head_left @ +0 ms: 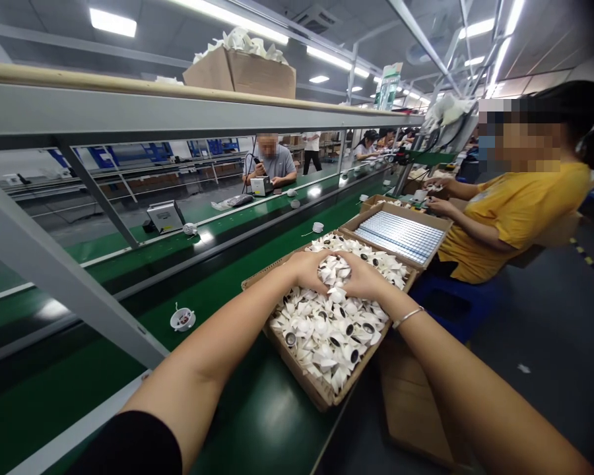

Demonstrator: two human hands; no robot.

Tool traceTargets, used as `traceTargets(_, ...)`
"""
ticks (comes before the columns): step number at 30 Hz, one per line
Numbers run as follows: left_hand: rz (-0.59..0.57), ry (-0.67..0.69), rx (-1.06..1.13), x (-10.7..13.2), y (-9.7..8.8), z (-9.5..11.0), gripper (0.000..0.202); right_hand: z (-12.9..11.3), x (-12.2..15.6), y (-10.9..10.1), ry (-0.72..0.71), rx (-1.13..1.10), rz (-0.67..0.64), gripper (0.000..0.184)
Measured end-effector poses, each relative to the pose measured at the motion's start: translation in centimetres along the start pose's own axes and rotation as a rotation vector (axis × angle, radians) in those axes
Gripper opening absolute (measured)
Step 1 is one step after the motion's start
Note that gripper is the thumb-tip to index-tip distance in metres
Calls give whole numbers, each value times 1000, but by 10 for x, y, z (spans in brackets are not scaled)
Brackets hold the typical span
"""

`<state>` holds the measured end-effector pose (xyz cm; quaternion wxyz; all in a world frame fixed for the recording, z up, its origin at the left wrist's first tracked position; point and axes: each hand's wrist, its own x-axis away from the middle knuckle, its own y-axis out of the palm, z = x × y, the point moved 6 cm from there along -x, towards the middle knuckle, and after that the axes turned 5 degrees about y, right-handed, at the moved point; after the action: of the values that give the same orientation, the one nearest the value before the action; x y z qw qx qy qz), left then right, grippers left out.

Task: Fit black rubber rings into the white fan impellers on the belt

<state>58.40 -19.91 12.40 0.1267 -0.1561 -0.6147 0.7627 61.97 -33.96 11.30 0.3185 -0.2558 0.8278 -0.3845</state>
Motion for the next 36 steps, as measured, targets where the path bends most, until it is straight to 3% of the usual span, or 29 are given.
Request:
traceTargets(10,223,129,208,9,-15,1,103,-3,-5,-4,-74,-117,121,89)
traceTargets(16,263,26,402,-1,-28,-7,89,-12,-29,-12,-102,-168,82,82)
traceTargets(22,304,-31,479,0,-33,-22,76,-24,-47,-18,-1,-87,14,69)
traceTargets(26,351,-74,468,9,-53,-27,76,-42,-60,-28,24,-61,-32,68)
traceTargets(31,370,-105,449,43,-94,-14,68,-82,-66,-39,12,-76,-67,66)
traceTargets(36,372,-219,394,123,-119,12,65,-154,-39,-31,-60,-96,-131,59)
